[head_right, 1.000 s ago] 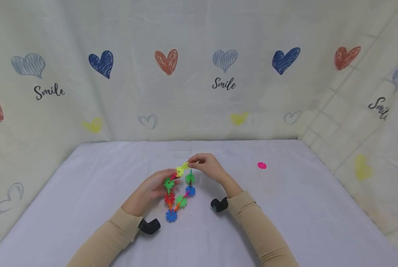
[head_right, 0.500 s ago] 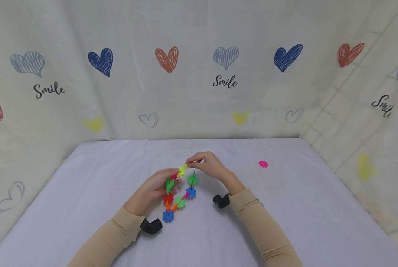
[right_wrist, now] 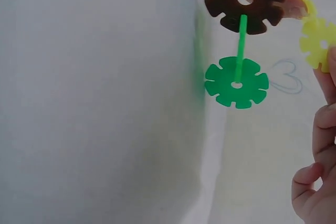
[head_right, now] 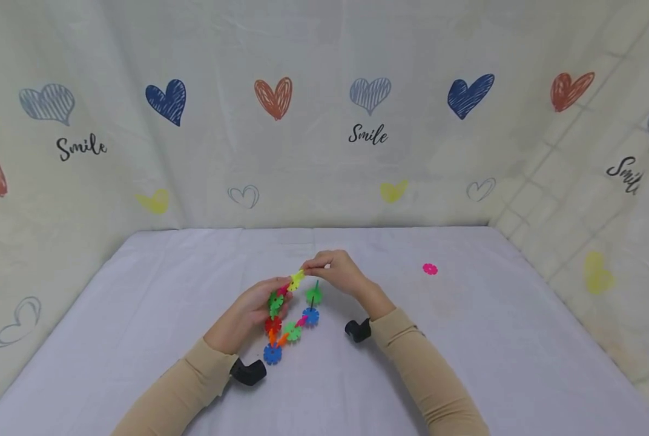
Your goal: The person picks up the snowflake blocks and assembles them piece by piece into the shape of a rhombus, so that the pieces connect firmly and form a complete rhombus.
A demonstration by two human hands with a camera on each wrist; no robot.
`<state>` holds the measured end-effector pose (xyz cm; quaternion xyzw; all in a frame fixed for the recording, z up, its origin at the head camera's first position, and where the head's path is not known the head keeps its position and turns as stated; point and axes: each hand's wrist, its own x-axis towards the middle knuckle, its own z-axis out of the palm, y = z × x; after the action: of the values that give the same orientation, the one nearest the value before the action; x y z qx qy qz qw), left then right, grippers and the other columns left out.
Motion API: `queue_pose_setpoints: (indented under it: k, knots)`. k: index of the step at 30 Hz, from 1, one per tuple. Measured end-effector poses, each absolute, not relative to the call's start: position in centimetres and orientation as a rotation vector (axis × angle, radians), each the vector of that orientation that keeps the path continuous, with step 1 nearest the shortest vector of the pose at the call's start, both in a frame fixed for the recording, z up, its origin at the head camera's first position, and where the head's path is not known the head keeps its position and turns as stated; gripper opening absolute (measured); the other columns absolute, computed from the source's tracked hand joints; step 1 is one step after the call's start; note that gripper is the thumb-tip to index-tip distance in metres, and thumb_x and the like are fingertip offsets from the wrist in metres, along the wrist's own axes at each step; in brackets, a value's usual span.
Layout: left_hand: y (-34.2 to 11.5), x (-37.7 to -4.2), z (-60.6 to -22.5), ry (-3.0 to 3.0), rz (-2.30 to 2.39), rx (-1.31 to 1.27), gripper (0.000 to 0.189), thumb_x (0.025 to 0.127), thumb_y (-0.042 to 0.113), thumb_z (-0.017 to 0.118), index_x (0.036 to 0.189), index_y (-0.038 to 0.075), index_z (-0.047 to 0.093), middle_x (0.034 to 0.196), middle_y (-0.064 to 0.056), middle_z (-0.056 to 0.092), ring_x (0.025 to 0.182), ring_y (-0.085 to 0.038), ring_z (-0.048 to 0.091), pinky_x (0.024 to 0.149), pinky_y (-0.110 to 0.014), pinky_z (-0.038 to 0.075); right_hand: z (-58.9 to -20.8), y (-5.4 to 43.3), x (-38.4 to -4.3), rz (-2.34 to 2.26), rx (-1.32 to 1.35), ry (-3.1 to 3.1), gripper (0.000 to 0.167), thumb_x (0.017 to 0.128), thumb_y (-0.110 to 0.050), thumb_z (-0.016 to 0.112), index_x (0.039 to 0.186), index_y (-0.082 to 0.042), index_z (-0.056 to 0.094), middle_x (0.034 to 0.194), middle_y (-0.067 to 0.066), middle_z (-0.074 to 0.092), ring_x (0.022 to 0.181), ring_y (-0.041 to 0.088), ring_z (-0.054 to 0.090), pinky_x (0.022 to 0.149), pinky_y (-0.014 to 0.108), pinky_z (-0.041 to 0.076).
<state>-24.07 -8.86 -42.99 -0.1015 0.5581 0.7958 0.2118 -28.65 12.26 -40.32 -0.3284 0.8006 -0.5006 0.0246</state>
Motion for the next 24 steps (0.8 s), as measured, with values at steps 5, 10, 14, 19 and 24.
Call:
queue_pose_setpoints:
  k: [5, 10, 14, 19, 24]
  knots:
    - [-9.0, -24.1, -43.0, 1.52, 2.214, -0.33, 0.018, 0.107, 0.019, 0.057, 0.116, 0.003, 0.057, 0.073, -0.003, 0.057, 0.056, -0.014, 0.047, 0.052, -0.024, 0.042, -40.8, 11.7, -28.6, -1.584, -1.061, 2.463, 0.015, 0.092, 0.003, 0.074, 0.105, 0.004, 0.079, 0.094, 0.01, 0.074, 0.088, 0.027, 0.068, 0.077, 0.024, 0.054]
    - [-9.0, -24.3, -43.0, 1.511, 2.226, -0.345, 0.017, 0.105, 0.02, 0.059, 0.112, 0.005, 0.057, 0.073, -0.003, 0.059, 0.057, -0.014, 0.05, 0.054, -0.023, 0.044, -40.5, 11.6, -28.5, -1.576, -1.074, 2.511, 0.014, 0.091, 0.002, 0.074, 0.104, 0.002, 0.08, 0.093, 0.01, 0.075, 0.083, 0.023, 0.066, 0.073, 0.023, 0.052]
    - [-9.0, -24.3, -42.9, 1.509, 2.225, -0.295, 0.017, 0.105, 0.02, 0.059, 0.111, 0.005, 0.057, 0.077, -0.005, 0.062, 0.061, -0.014, 0.054, 0.057, -0.024, 0.047, -40.2, 11.8, -28.6, -1.502, -1.015, 2.56, 0.014, 0.093, -0.003, 0.074, 0.105, -0.002, 0.08, 0.096, 0.005, 0.076, 0.083, 0.017, 0.06, 0.072, 0.025, 0.049]
    - [-9.1, -24.4, -43.1, 1.488, 2.228, -0.252, 0.014, 0.106, 0.018, 0.057, 0.109, 0.004, 0.058, 0.083, -0.006, 0.062, 0.069, -0.015, 0.059, 0.059, -0.025, 0.049, -39.6, 12.6, -28.5, -1.41, -0.897, 2.613, 0.017, 0.097, -0.011, 0.072, 0.111, -0.005, 0.079, 0.106, 0.003, 0.077, 0.094, 0.018, 0.063, 0.078, 0.032, 0.051]
    - [-9.3, -24.4, -43.0, 1.468, 2.218, -0.264, 0.013, 0.105, 0.014, 0.058, 0.113, 0.004, 0.059, 0.093, -0.005, 0.062, 0.077, -0.016, 0.063, 0.062, -0.027, 0.052, -38.9, 14.3, -28.3, -1.434, -0.848, 2.633, 0.02, 0.099, -0.015, 0.07, 0.114, -0.005, 0.078, 0.11, 0.004, 0.076, 0.101, 0.021, 0.066, 0.084, 0.038, 0.046]
